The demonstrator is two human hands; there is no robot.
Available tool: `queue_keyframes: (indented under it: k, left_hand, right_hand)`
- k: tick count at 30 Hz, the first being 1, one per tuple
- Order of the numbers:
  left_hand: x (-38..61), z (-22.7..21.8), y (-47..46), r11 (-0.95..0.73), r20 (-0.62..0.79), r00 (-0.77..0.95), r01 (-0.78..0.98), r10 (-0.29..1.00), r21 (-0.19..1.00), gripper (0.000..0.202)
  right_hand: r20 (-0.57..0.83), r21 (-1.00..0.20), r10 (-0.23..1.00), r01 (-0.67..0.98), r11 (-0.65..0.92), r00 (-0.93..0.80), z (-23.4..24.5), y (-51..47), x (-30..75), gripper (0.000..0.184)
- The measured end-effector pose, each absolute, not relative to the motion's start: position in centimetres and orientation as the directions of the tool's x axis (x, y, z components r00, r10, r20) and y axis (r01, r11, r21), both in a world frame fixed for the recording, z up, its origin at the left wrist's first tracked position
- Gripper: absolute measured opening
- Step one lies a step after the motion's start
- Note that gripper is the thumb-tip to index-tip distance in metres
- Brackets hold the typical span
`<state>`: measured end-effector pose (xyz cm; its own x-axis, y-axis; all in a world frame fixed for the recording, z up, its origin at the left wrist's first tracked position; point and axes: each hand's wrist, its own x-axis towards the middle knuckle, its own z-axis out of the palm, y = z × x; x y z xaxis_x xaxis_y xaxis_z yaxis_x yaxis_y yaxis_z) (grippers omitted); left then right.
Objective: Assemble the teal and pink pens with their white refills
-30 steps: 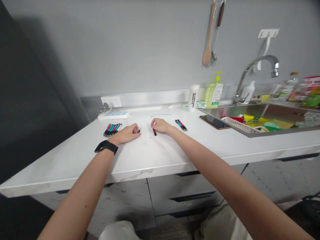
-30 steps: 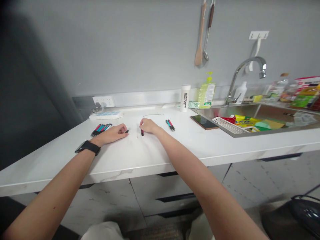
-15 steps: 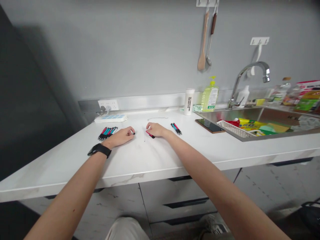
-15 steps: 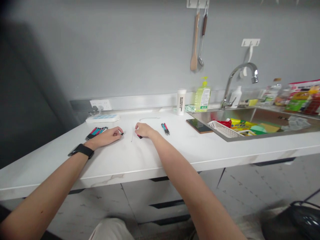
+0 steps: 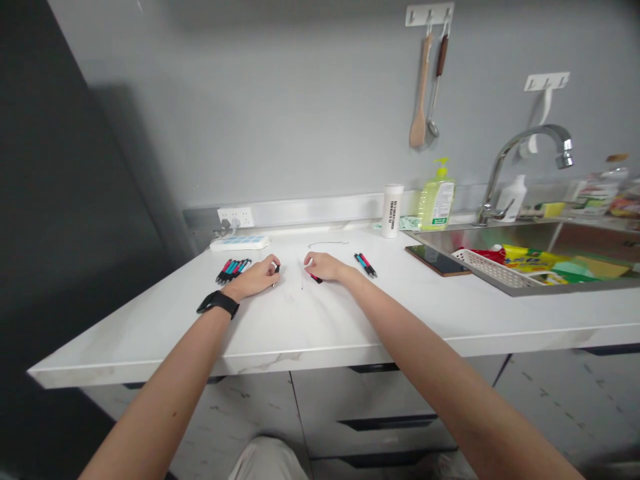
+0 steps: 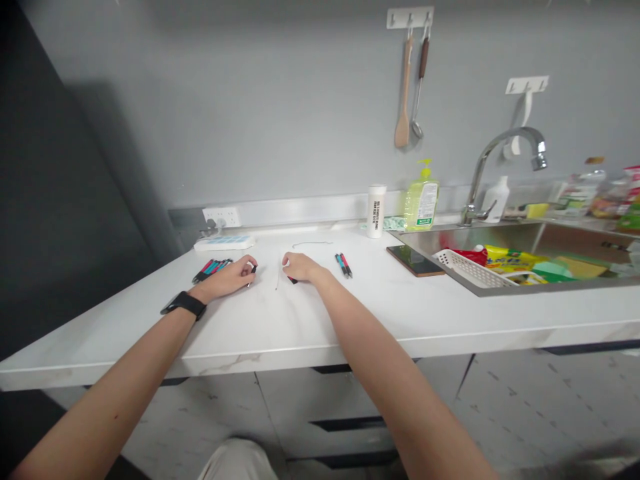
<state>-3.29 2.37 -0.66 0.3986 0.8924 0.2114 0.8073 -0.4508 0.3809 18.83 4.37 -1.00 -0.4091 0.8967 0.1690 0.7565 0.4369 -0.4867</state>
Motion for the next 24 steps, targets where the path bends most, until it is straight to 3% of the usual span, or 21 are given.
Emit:
queue_keyframes:
  k: [12,24]
  left_hand:
    - [-3.7,-1.0,2.5,-0.461,0.223,0.405,0.805,0.887,0.373,0.026]
    - [-3.3,-0.6,1.9,-0.436,0.191,0.392,0.806,0.900,0.401,0.026]
  right_hand:
    - [0.236,-0.362,0.843,0.761,0.538,-0.484,-1.3,5.0,18.1,0.024]
    - [0.241,-0.320,0.801,0.735,0.598,-0.548,-0.4,3.9,17.7,0.021]
